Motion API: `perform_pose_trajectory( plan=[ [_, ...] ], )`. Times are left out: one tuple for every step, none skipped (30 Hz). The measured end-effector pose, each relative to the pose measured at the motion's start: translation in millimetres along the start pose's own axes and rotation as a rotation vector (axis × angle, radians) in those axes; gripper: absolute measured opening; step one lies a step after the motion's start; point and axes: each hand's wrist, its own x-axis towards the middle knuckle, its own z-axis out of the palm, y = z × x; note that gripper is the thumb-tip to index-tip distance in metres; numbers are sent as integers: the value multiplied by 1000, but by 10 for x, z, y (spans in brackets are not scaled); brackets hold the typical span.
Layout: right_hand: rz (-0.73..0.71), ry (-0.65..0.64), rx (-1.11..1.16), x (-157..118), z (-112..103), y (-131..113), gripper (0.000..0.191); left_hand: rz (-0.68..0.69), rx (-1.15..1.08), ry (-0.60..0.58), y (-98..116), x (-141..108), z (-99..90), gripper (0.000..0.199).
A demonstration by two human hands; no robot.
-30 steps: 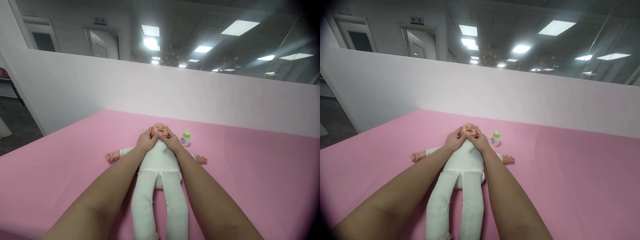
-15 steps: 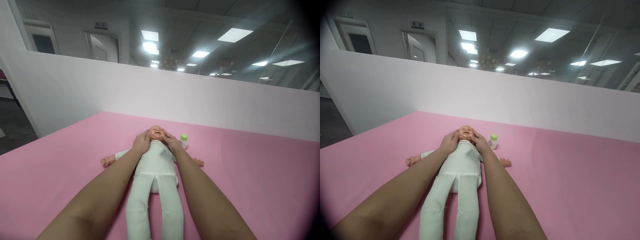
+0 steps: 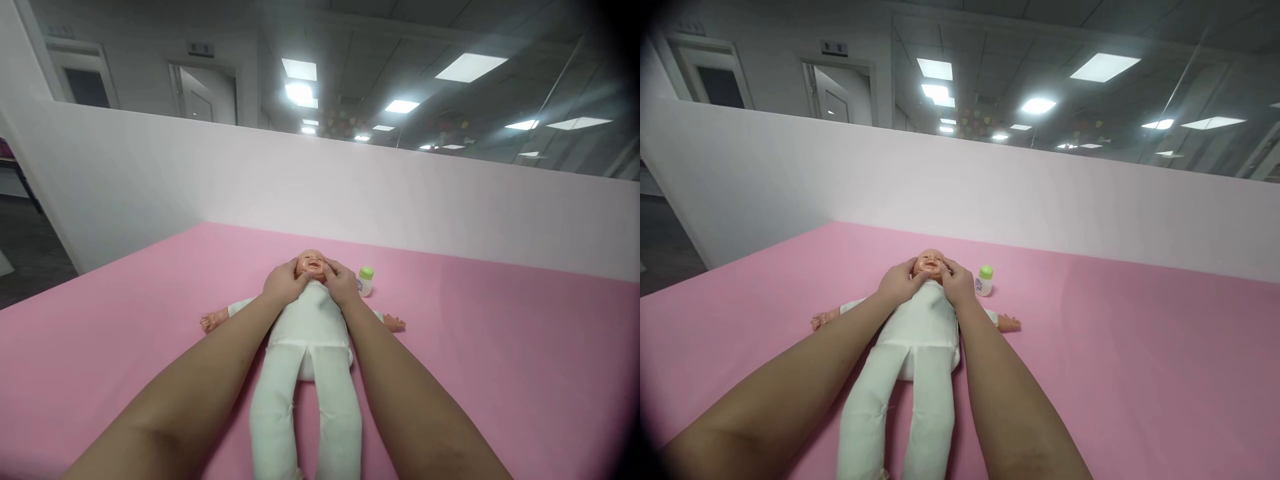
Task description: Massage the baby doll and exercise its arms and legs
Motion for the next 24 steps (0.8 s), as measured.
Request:
perform_pose_trajectory(
  plan=[
    [-15, 1, -48, -10, -10, -35, 41, 0, 50, -2, 14, 1, -8, 51],
    [-22, -6, -80, -17, -19, -66, 42, -9, 88, -6, 24, 2, -16, 53],
    [-21, -18, -98, -22, -26, -92, 44, -20, 111, -11, 30, 3, -23, 55],
    [-15, -37, -103, -24, -33, -112, 47, -29, 122, -16, 29, 3, -29, 56],
    [-3, -60, -95, -25, -38, -127, 51, -32, 121, -19, 23, 3, -34, 57],
    [13, -85, -79, -25, -41, -138, 57, -31, 111, -21, 11, 3, -38, 58],
    [32, -108, -63, -24, -43, -145, 63, -26, 93, -24, -4, 3, -42, 57],
    [49, -123, -52, -24, -43, -151, 68, -22, 71, -27, -22, 3, -45, 57],
    [62, -128, -49, -24, -42, -156, 72, -20, 47, -32, -41, 5, -48, 56],
    [72, -129, -57, -24, -41, -162, 74, -21, 23, -37, -59, 6, -51, 56],
    [84, -125, -73, -24, -39, -167, 77, -23, 0, -43, -75, 9, -53, 55],
    [102, -115, -93, -24, -37, -173, 80, -28, -21, -48, -90, 11, -55, 54],
    [123, -104, -111, -24, -36, -177, 82, -36, -40, -53, -103, 13, -56, 52],
    [146, -95, -126, -25, -36, -180, 85, -45, -59, -57, -115, 15, -55, 51],
    [166, -89, -133, -26, -39, -181, 86, -54, -79, -59, -126, 17, -54, 49],
    [179, -90, -130, -28, -44, -178, 86, -61, -100, -59, -136, 17, -52, 49],
    [187, -96, -119, -31, -52, -172, 84, -66, -119, -56, -145, 17, -49, 49],
    [191, -105, -100, -36, -63, -164, 82, -68, -136, -53, -154, 17, -45, 50],
    [190, -116, -76, -42, -75, -154, 79, -69, -151, -52, -163, 16, -42, 51],
    [188, -126, -49, -49, -88, -144, 77, -70, -160, -50, -171, 15, -38, 52],
    [182, -136, -19, -56, -102, -134, 74, -72, -164, -49, -179, 14, -34, 52],
    [172, -149, 8, -63, -116, -126, 72, -71, -163, -47, -187, 14, -30, 53],
    [161, -162, 29, -68, -128, -121, 69, -65, -160, -45, -194, 15, -26, 52],
    [154, -171, 41, -71, -138, -118, 65, -57, -157, -40, -202, 17, -23, 52]
  ],
)
